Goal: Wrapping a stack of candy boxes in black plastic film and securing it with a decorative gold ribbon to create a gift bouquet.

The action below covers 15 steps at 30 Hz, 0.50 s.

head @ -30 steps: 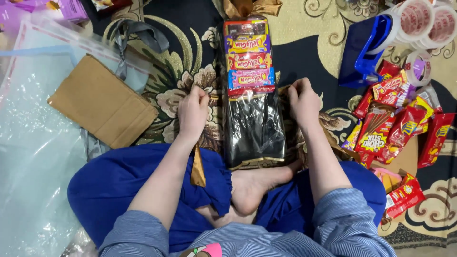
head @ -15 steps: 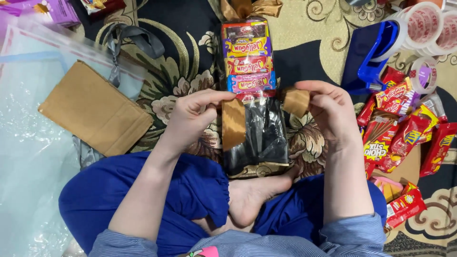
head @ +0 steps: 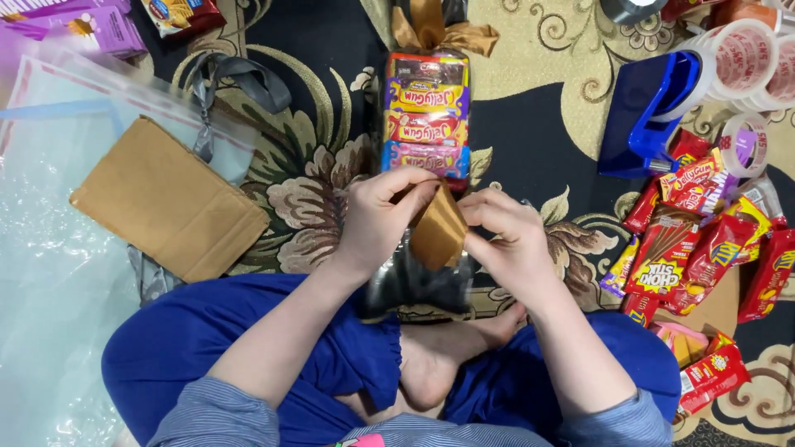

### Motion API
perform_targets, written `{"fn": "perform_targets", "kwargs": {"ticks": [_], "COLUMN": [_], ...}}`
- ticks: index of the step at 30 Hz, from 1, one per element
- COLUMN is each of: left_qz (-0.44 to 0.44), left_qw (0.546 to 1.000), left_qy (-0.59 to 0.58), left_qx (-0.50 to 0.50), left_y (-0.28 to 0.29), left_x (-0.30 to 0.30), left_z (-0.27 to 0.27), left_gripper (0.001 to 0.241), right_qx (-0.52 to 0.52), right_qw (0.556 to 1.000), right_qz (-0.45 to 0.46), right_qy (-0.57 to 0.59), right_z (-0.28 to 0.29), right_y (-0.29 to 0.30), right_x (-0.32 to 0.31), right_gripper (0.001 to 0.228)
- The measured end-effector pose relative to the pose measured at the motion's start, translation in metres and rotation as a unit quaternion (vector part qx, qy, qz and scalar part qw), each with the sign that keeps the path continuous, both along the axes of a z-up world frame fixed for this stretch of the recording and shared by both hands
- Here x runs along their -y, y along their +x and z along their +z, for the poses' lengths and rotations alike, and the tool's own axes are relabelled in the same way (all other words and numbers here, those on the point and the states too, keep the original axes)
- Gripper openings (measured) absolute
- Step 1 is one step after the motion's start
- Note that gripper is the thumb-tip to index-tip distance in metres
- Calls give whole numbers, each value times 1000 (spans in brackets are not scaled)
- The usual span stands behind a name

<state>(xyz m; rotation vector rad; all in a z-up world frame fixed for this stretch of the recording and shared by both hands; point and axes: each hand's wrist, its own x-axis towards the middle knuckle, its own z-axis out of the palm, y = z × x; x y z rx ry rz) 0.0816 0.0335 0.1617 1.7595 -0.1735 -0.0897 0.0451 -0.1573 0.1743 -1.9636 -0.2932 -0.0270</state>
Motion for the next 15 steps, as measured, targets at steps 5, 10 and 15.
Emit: {"fn": "perform_targets", "kwargs": {"ticks": [5, 10, 15], "left_qz": [-66, -99, -156], "left_qw": [997, 989, 933], "left_qy": [-10, 21, 96], "left_qx": [-36, 110, 310], "left_y": [-9, 2, 2], "left_x": [1, 1, 1], "left_z": [-10, 18, -6], "left_gripper": [12, 13, 15], "right_qx": [-125, -60, -56], "right_qw": [985, 991, 974], "right_qz": [-77, -113, -202], "right_qy": [92, 45, 90], "right_z": [-15, -11, -21], "right_y": [-14, -11, -15], "right_x": [-11, -12, -11], "right_gripper": [33, 17, 19]}}
